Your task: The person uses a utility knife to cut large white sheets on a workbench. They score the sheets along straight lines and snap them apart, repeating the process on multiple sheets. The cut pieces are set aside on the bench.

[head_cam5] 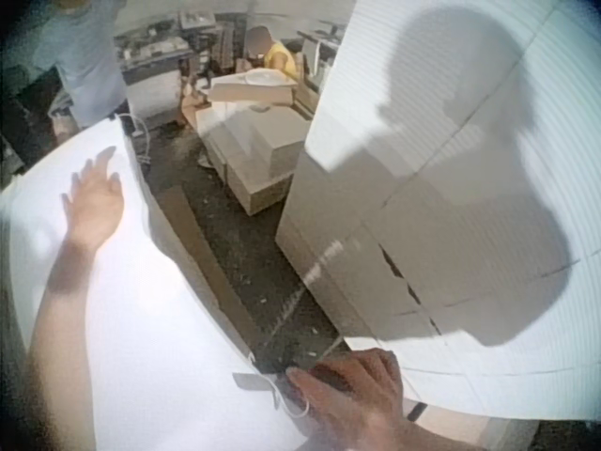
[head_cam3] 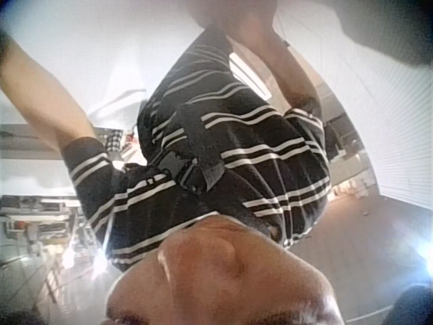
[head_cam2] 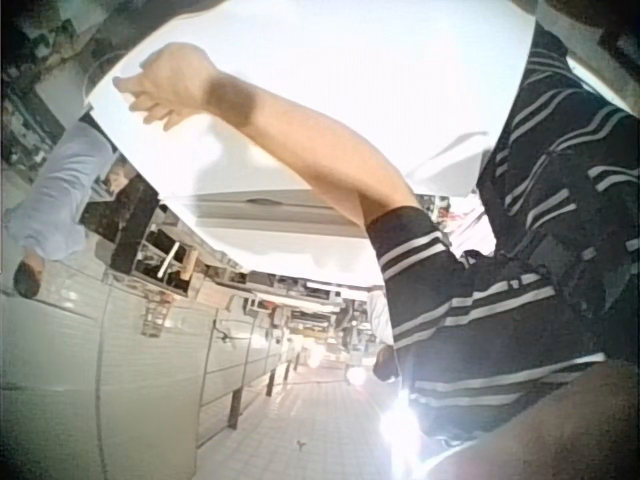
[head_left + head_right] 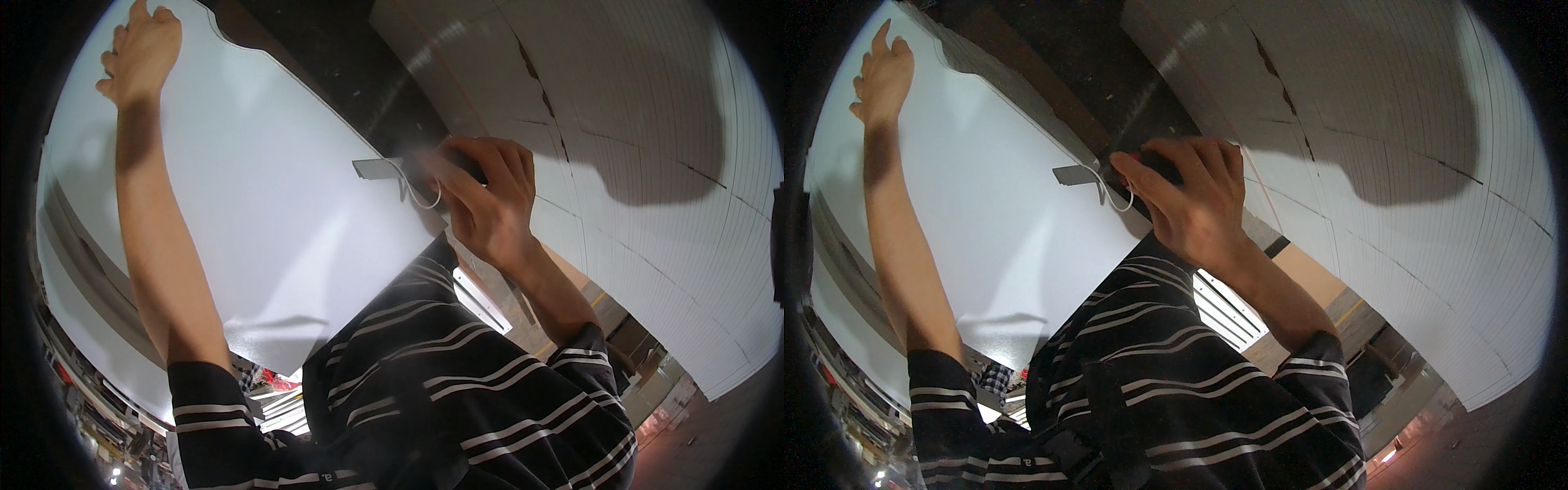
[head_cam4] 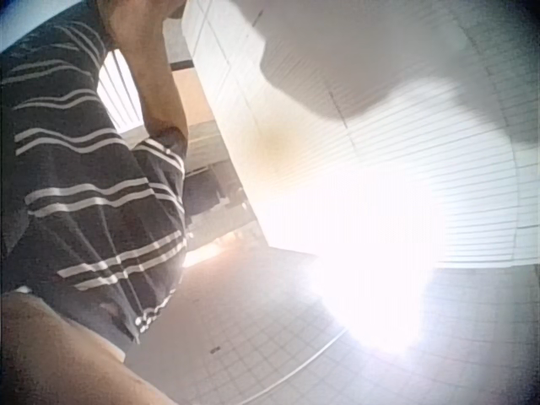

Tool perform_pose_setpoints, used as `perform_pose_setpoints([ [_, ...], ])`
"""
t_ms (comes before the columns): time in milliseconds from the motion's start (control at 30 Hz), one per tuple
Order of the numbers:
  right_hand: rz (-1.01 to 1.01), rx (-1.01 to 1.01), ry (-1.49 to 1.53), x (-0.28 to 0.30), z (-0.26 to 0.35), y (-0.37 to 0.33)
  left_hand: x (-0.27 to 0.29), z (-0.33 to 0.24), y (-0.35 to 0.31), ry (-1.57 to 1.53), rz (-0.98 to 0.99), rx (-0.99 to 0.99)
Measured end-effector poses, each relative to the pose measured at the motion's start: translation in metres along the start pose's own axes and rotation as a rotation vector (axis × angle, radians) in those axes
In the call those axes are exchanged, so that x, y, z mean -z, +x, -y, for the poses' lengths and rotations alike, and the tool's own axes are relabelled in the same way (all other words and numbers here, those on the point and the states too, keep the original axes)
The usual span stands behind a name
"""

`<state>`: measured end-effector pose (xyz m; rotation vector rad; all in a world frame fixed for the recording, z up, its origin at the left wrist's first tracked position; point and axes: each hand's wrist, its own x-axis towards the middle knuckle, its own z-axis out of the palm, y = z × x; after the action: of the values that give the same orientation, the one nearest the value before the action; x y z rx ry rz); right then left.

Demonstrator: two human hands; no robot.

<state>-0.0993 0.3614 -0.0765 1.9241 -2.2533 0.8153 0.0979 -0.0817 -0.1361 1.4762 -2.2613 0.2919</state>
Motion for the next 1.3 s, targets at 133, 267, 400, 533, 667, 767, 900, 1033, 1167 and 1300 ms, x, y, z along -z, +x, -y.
perform_pose_setpoints([
  [133,-0.011,0.017,-0.001,-0.005,0.000,0.007,0.003,-0.002,0.000,0.017,0.036,0.009],
  [267,-0.004,0.045,0.001,-0.010,-0.001,0.017,0.007,-0.006,-0.001,0.034,0.039,0.021],
  [400,0.018,0.057,0.007,-0.014,0.001,0.030,0.014,-0.012,-0.003,0.040,0.060,0.036],
  [533,0.003,0.076,0.022,-0.018,0.001,0.044,0.025,-0.024,-0.006,0.025,0.086,0.067],
  [667,0.011,0.095,0.025,-0.023,0.001,0.057,0.039,-0.047,-0.007,0.141,0.035,0.154],
  [767,0.025,0.118,0.005,-0.024,0.001,0.064,0.057,-0.060,-0.015,0.059,0.104,0.203],
  [900,-0.001,0.147,0.009,-0.029,0.001,0.074,0.078,-0.074,-0.020,0.020,0.119,0.250],
  [1033,0.027,0.151,-0.009,-0.032,-0.001,0.083,0.086,-0.078,-0.022,-0.017,0.132,0.253],
  [1167,0.001,0.163,-0.011,-0.037,0.000,0.092,0.083,-0.080,-0.021,0.004,0.096,0.266],
  [1300,-0.024,0.167,-0.009,-0.044,0.001,0.102,0.082,-0.079,-0.021,-0.018,0.099,0.265],
])
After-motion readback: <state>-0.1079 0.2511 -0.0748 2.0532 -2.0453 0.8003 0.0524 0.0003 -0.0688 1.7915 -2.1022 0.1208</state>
